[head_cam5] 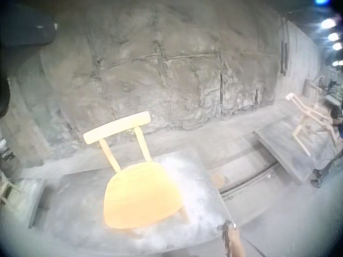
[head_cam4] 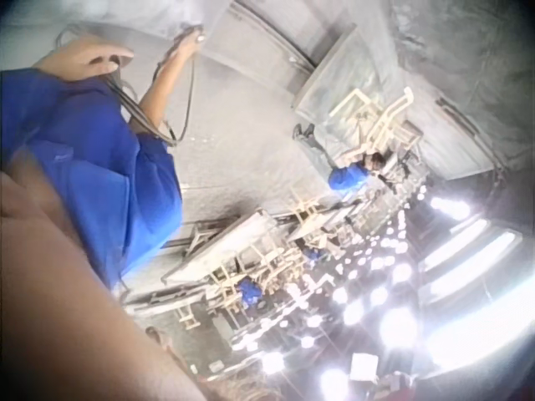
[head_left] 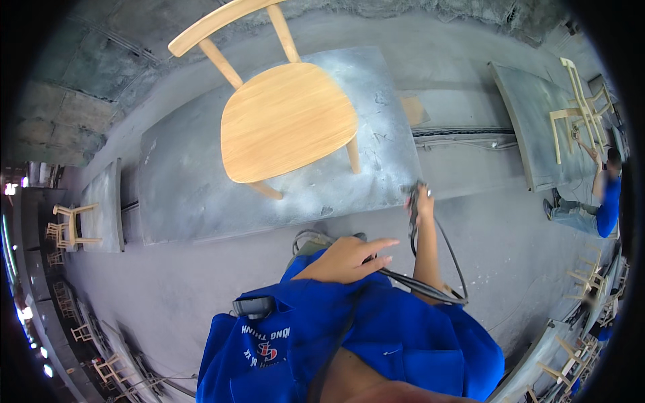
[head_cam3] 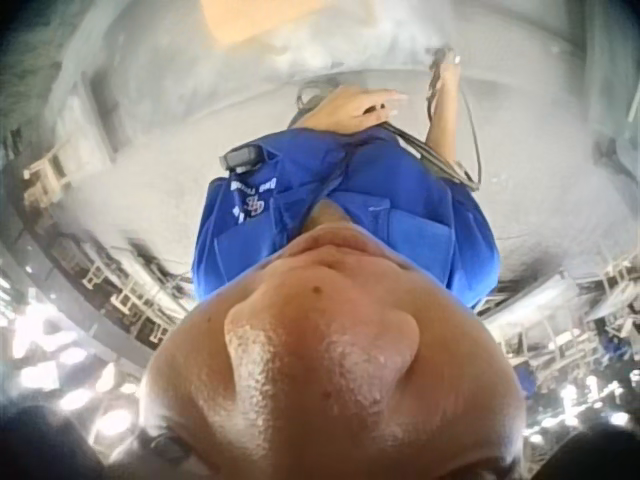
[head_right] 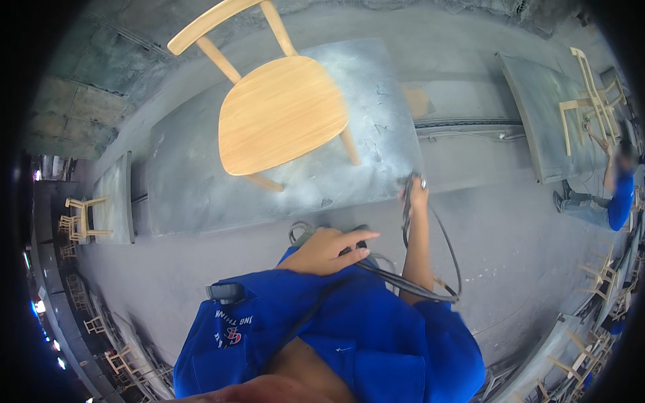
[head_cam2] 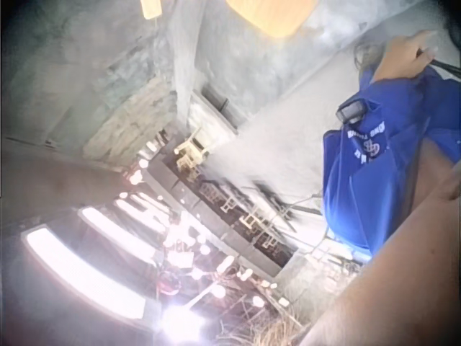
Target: The person uses a spray gun to apply finish to wooden chairs in a factory. They rotate each chair to coat all sides, then place it on a metal platform. Other workers in blue shirts are visible in the background.
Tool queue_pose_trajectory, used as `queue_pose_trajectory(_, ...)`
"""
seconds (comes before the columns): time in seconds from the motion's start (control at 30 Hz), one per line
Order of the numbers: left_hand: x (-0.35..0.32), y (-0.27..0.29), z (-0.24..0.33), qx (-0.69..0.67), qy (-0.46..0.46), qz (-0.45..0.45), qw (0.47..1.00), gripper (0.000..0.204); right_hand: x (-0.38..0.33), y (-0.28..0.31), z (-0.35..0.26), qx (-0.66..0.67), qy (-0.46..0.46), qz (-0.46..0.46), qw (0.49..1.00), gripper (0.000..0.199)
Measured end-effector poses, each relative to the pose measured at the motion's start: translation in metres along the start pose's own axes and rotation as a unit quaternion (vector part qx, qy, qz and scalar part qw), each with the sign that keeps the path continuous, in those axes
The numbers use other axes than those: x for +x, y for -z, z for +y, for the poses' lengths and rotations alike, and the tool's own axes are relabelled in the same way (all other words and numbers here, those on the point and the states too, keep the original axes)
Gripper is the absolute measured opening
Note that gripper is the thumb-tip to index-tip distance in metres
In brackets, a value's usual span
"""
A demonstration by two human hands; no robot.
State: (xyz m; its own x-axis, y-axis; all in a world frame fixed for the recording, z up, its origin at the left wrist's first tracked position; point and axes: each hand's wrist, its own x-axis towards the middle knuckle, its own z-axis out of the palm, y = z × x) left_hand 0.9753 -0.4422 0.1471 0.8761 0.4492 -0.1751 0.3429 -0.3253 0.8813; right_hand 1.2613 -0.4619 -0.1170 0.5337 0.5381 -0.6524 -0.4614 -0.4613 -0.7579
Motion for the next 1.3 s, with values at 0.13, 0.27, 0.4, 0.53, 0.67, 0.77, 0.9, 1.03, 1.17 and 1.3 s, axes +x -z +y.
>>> queue_pose_trajectory(0.13, -0.007, 0.014, 0.000, -0.011, 0.004, 0.053, 0.999, 0.045, 0.033, -0.066, -0.087, 0.089, 0.066, 0.000, 0.994, 0.040)
queue_pose_trajectory(0.27, -0.028, 0.042, -0.002, -0.043, 0.075, 0.127, 0.988, 0.043, 0.023, -0.128, -0.172, 0.237, 0.109, -0.147, 0.954, 0.046)
queue_pose_trajectory(0.4, -0.047, 0.072, -0.026, -0.084, 0.033, 0.209, 0.974, 0.038, 0.004, -0.169, -0.217, 0.341, 0.116, -0.271, 0.893, 0.050)
queue_pose_trajectory(0.53, -0.074, 0.104, -0.065, -0.115, 0.047, 0.197, 0.973, 0.038, -0.042, -0.221, -0.214, 0.216, 0.136, -0.175, 0.951, 0.041)
queue_pose_trajectory(0.67, -0.113, 0.153, -0.104, -0.169, 0.015, 0.144, 0.975, 0.037, -0.117, -0.294, -0.234, -0.059, 0.305, -0.036, 0.950, 0.036)
queue_pose_trajectory(0.77, -0.140, 0.181, -0.126, -0.189, -0.016, 0.090, 0.978, 0.037, -0.166, -0.357, -0.263, -0.276, 0.475, -0.026, 0.835, 0.052)
queue_pose_trajectory(0.9, -0.160, 0.201, -0.150, -0.224, -0.104, 0.120, 0.962, 0.034, -0.195, -0.453, -0.273, -0.523, 0.653, 0.076, 0.543, 0.049)
queue_pose_trajectory(1.03, -0.173, 0.226, -0.173, -0.260, -0.096, 0.085, 0.957, 0.032, -0.199, -0.512, -0.252, -0.682, 0.553, 0.018, 0.479, 0.049)
queue_pose_trajectory(1.17, -0.183, 0.237, -0.182, -0.318, -0.109, 0.149, 0.930, 0.031, -0.211, -0.498, -0.220, -0.656, 0.505, -0.026, 0.561, 0.048)
queue_pose_trajectory(1.3, -0.176, 0.236, -0.186, -0.304, -0.079, 0.079, 0.946, 0.032, -0.228, -0.423, -0.196, -0.443, 0.450, -0.042, 0.774, 0.043)
